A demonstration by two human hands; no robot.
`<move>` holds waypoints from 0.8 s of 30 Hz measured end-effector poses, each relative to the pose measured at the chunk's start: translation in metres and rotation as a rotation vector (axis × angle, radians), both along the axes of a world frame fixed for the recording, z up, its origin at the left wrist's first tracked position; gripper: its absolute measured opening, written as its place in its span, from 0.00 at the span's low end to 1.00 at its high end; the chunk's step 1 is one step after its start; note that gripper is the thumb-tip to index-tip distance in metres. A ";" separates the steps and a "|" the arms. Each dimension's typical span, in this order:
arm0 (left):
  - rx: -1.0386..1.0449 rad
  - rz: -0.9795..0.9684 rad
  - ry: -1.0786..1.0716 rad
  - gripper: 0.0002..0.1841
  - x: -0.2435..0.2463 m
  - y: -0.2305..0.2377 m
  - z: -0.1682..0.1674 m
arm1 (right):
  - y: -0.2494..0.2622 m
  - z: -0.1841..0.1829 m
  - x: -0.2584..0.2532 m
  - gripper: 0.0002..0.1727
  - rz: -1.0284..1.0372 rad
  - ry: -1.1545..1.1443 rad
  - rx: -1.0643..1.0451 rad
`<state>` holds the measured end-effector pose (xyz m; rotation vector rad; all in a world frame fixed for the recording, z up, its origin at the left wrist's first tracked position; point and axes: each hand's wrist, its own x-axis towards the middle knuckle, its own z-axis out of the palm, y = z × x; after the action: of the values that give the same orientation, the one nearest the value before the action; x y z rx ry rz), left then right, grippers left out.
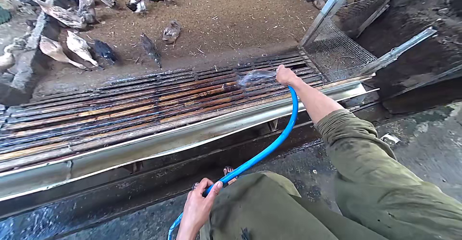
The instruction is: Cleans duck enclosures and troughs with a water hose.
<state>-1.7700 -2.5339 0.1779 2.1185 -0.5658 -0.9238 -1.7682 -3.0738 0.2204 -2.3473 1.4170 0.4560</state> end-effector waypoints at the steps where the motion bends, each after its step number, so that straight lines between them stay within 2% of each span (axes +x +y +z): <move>1: 0.001 -0.001 0.000 0.27 0.000 0.000 -0.001 | 0.001 0.002 0.001 0.28 0.000 -0.005 -0.007; 14: -0.011 -0.001 0.008 0.25 0.002 0.003 0.001 | 0.008 0.009 -0.004 0.28 -0.041 -0.017 -0.035; 20: -0.047 -0.001 0.010 0.24 0.000 0.001 0.003 | 0.002 0.003 -0.013 0.29 0.033 0.099 -0.001; 24: -0.064 -0.013 0.009 0.25 -0.002 -0.002 0.001 | -0.001 0.001 -0.016 0.29 0.011 0.109 0.015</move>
<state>-1.7716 -2.5355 0.1787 2.0547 -0.5973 -0.9105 -1.7837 -3.0751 0.2214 -2.3520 1.4437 0.6043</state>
